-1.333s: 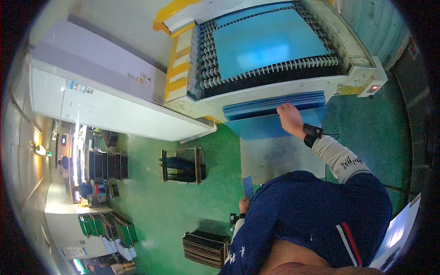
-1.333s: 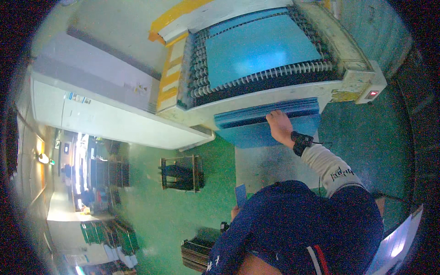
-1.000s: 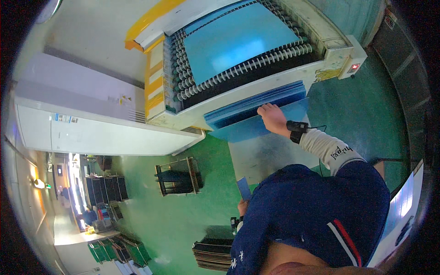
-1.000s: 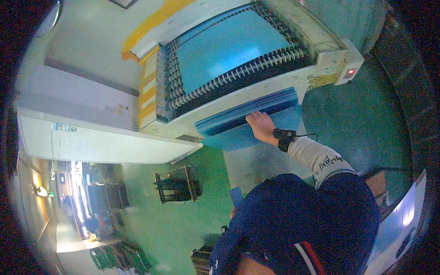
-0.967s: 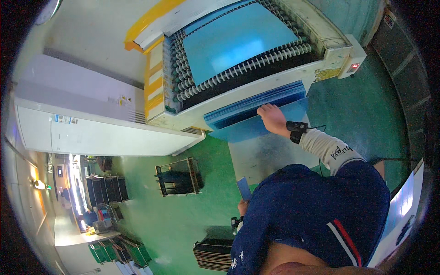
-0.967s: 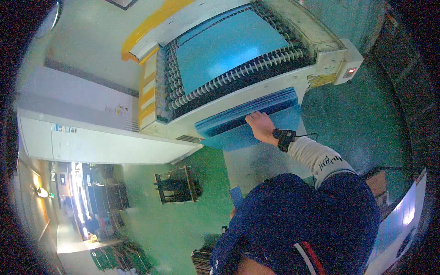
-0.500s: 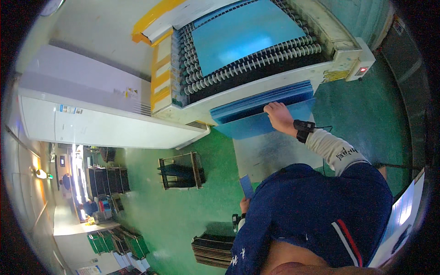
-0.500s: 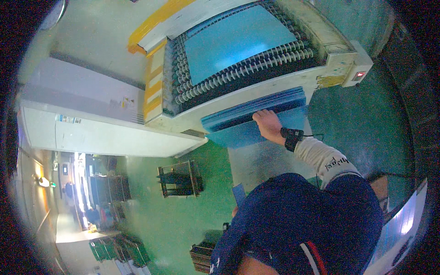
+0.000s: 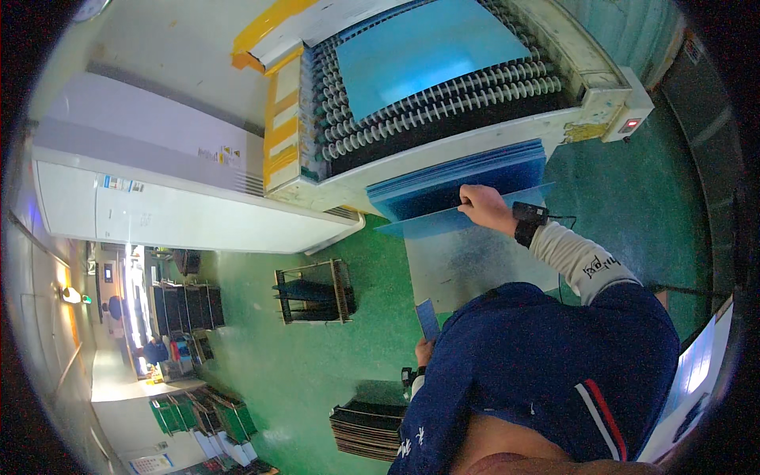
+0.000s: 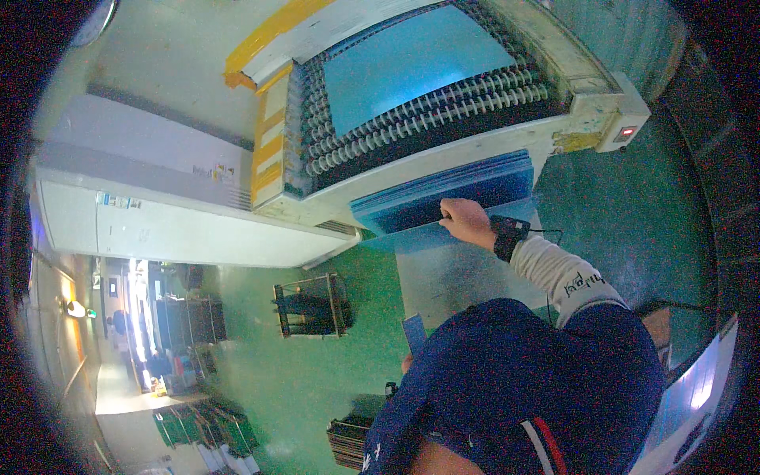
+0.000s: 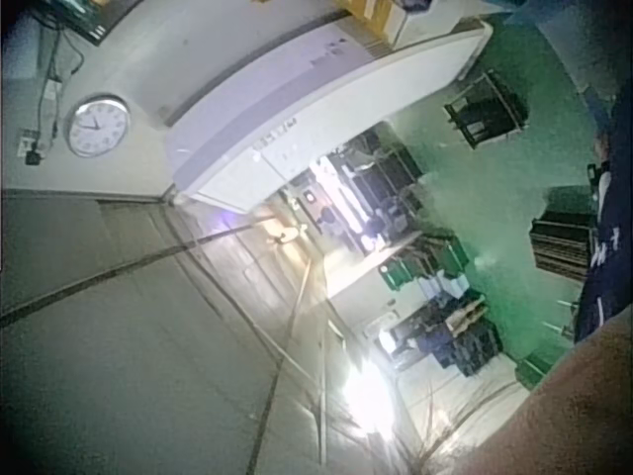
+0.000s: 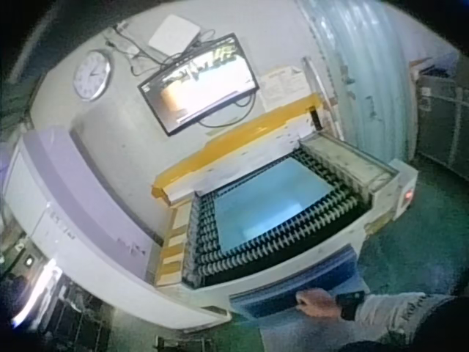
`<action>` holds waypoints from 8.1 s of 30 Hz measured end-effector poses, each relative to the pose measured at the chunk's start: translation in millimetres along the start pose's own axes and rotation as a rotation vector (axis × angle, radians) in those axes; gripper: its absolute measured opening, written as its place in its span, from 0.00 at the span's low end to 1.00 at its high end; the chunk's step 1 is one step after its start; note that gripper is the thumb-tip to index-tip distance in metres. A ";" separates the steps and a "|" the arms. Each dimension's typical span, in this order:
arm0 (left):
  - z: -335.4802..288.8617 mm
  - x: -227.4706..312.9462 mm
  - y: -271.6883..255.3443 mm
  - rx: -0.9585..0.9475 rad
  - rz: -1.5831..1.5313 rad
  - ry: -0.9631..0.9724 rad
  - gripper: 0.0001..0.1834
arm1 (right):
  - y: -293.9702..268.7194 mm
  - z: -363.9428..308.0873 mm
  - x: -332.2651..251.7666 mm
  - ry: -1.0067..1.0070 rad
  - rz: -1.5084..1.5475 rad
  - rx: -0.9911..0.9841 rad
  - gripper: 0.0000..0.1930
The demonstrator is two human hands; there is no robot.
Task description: The person is feeding blue metal or plastic sheets into an industrial processing machine and monitoring the control panel.
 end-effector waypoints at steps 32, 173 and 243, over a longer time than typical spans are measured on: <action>56.9 -113.3 -10.3 -0.064 -0.186 0.058 0.17 | 1.9 6.1 -19.3 -0.216 -0.303 0.147 0.11; 40.5 -45.0 1.8 -0.079 0.182 0.164 0.16 | -67.0 63.4 141.7 0.221 0.599 0.396 0.08; -2.1 -0.8 -8.5 -0.035 0.239 -0.037 0.16 | -9.0 15.4 1.9 -0.040 -0.287 0.051 0.16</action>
Point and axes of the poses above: each hand's wrist, its own z-axis towards the middle knuckle, its own y-axis out of the palm, x = y × z, the point moved 2 cm from there along z, towards the middle knuckle, and after that the axes turned 8 degrees about -z, right-handed, at the moved point
